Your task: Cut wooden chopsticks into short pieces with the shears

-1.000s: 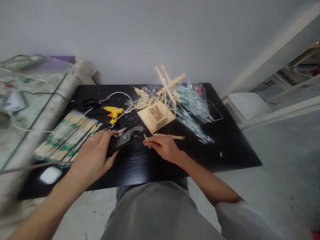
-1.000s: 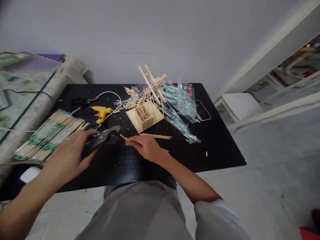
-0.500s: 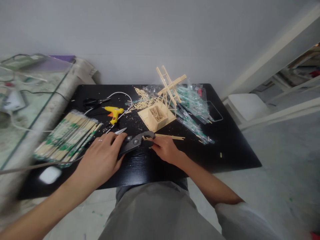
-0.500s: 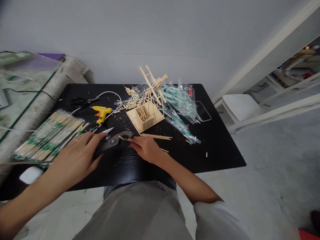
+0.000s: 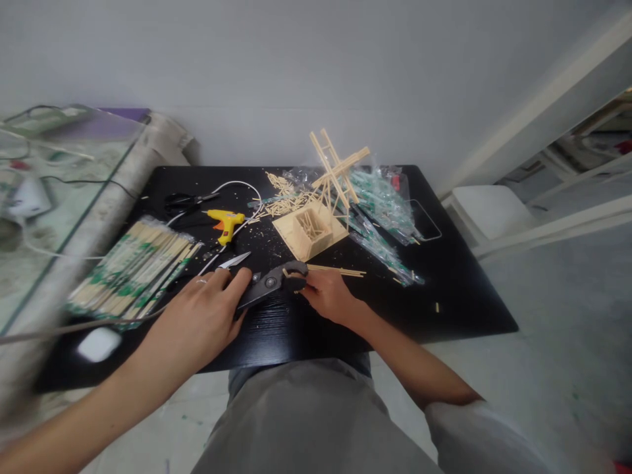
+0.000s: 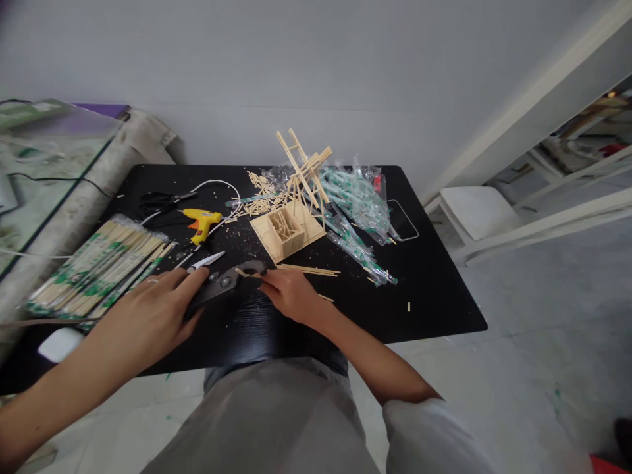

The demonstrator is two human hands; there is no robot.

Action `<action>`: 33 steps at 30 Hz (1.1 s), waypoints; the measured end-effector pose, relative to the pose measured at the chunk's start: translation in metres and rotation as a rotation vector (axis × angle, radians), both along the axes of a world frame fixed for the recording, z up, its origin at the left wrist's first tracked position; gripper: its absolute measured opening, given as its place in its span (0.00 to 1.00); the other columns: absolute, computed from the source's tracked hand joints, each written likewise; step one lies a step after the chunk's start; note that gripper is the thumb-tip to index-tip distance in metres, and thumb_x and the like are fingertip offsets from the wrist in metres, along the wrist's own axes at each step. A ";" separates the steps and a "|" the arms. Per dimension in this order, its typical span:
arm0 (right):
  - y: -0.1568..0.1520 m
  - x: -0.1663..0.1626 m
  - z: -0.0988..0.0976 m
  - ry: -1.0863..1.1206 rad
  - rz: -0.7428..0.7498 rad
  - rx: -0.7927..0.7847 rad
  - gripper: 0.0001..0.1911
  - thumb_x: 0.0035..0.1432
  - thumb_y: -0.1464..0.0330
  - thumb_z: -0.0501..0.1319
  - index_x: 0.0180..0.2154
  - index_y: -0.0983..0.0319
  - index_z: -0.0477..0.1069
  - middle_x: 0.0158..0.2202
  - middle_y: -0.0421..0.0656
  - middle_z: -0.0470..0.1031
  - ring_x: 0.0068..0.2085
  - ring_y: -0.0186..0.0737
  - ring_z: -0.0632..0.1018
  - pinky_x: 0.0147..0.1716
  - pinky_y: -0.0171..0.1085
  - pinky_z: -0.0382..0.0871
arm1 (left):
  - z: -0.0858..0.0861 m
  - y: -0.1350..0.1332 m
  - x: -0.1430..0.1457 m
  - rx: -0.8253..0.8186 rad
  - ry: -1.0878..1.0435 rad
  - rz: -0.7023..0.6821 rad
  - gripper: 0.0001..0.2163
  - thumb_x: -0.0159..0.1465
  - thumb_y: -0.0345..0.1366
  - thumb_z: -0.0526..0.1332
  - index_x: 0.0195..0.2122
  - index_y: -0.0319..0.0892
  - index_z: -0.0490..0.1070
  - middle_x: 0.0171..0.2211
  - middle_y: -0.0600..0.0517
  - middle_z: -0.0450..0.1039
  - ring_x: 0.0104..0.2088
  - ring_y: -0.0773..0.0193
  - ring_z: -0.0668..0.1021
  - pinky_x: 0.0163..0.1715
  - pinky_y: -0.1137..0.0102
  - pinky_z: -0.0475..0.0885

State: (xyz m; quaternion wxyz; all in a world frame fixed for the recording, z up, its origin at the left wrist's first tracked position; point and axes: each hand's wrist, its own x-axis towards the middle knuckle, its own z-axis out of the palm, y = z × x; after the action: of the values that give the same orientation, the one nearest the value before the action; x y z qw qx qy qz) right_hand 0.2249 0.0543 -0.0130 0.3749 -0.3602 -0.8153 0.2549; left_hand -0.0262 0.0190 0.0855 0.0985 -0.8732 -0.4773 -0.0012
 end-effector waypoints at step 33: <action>0.023 0.075 0.034 -0.272 -0.294 -0.200 0.03 0.63 0.72 0.70 0.40 0.61 0.82 0.34 0.44 0.81 0.35 0.42 0.81 0.39 0.39 0.72 | -0.039 0.005 -0.017 -0.241 -0.504 0.301 0.20 0.70 0.53 0.54 0.48 0.43 0.73 0.40 0.45 0.83 0.37 0.50 0.84 0.38 0.62 0.75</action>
State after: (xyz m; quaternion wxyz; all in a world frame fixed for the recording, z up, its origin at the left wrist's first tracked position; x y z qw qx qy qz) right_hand 0.3000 0.0771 0.0205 0.2570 -0.5416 -0.7677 0.2263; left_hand -0.0434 0.0244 0.0466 -0.1278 -0.7703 -0.6074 -0.1463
